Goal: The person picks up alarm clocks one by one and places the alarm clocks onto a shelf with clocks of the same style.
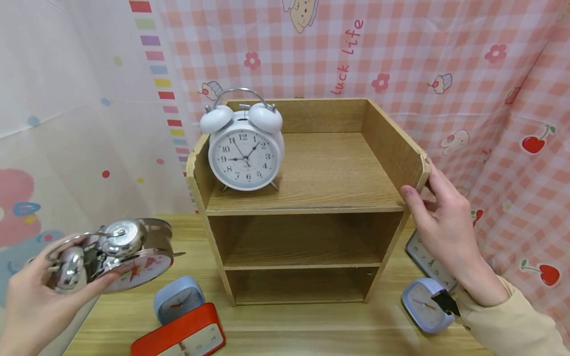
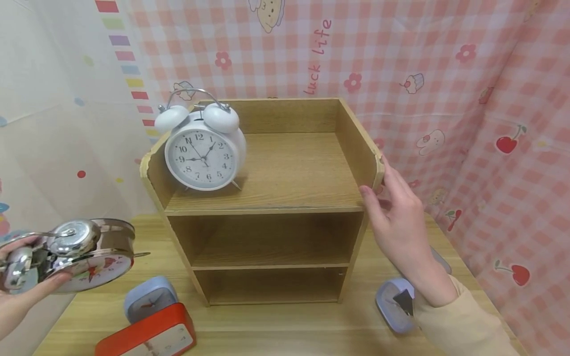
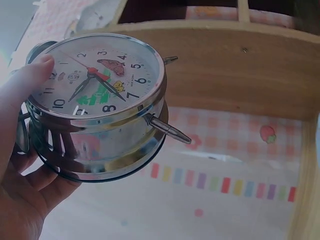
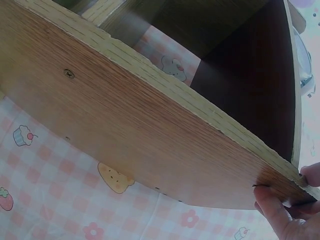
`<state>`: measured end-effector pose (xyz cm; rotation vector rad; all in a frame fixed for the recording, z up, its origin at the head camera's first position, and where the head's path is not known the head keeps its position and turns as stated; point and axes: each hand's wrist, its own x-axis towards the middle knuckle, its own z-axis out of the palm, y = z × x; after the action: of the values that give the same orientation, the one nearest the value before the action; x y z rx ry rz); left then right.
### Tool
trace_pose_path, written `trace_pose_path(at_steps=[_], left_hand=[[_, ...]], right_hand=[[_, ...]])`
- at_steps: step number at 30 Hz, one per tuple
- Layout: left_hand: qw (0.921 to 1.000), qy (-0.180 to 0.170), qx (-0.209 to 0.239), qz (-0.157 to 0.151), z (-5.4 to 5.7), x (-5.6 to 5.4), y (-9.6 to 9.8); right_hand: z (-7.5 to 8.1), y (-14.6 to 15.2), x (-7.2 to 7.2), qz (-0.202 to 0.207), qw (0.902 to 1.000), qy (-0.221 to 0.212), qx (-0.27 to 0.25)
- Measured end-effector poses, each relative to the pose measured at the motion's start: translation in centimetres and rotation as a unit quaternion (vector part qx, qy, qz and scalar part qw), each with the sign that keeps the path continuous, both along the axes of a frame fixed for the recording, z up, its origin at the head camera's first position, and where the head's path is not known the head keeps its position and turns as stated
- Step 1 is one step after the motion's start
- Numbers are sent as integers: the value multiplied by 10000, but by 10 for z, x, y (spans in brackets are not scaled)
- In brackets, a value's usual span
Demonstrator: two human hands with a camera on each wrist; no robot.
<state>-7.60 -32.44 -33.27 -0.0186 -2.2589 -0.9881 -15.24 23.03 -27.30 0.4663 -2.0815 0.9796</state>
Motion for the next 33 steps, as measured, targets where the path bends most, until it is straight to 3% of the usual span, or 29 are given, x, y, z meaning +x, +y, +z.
trace_pose_path(at_steps=[7, 15, 24, 33], left_hand=[[9986, 307, -112, -418, 8, 9, 8], [9959, 414, 147, -790, 16, 15, 27], [9869, 876, 117, -1352, 22, 12, 42], [9761, 1102, 78, -1869, 31, 9, 58]], right_hand=[[0, -1, -1, 70, 9999, -13, -112], [0, -1, -1, 49, 9999, -5, -114], [-1, -1, -1, 88, 9999, -5, -129], [0, -1, -2, 99, 9998, 56, -152]])
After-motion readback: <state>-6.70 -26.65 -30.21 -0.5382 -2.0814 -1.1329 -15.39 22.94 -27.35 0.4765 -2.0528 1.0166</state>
